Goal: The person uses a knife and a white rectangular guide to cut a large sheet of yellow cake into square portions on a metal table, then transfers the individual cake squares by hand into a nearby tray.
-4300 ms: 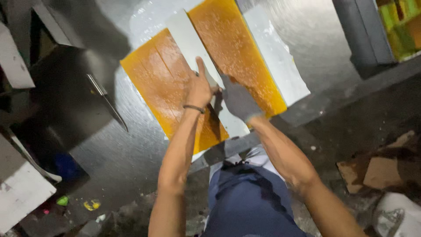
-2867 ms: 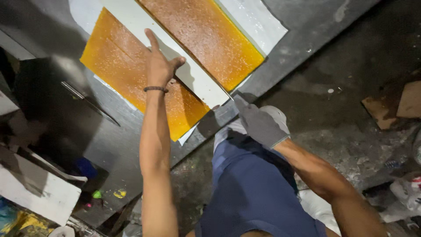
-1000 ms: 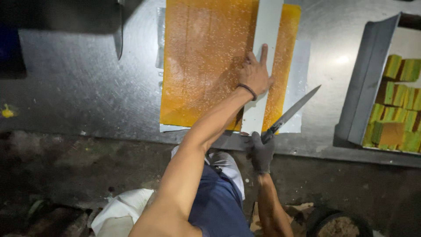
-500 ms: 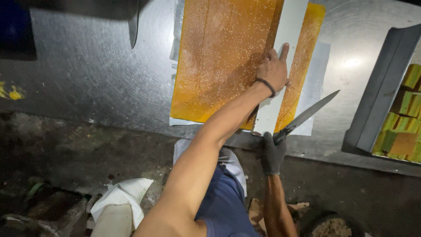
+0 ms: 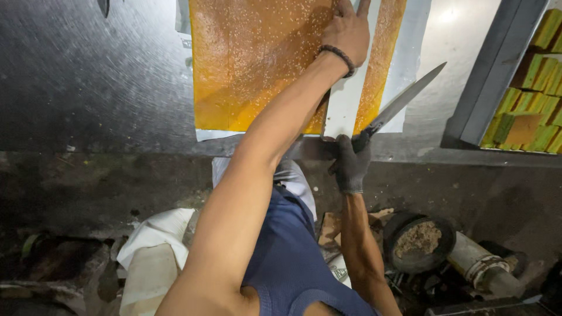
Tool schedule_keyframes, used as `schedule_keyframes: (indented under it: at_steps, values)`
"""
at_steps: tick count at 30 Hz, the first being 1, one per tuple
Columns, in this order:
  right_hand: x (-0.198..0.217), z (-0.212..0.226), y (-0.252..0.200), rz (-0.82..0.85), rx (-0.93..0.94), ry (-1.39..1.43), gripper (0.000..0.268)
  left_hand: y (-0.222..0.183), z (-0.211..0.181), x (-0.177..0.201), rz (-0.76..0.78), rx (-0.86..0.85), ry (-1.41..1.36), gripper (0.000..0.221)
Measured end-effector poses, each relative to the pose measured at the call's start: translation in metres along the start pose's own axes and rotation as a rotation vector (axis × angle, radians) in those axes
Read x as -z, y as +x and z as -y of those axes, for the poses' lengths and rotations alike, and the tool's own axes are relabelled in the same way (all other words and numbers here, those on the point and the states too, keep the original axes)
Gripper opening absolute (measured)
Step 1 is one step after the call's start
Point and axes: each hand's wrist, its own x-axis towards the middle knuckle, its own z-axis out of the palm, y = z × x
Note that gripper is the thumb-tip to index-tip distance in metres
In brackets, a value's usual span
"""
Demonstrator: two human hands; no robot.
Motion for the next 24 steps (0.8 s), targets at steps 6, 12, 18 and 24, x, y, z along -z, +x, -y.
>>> schedule_keyframes:
  at_steps: [6,12,18,24]
  values:
    - [0.005,-0.008,0.008,0.072,0.126,0.042,0.022,0.003,0.002,-0.011,-0.086,-0.027,0.036,0.074]
    - [0.01,0.01,0.007,0.004,-0.15,-0.132,0.029,-0.005,0.004,0.008,0.051,-0.048,0.022,0.069]
    - [0.035,0.071,0.01,-0.021,0.237,-0.253,0.048,-0.017,-0.008,0.056,0.173,-0.048,0.086,0.129]
    - [0.047,0.086,0.075,-0.017,0.413,-0.509,0.055,-0.015,0.005,0.051,0.202,-0.122,0.128,0.14]
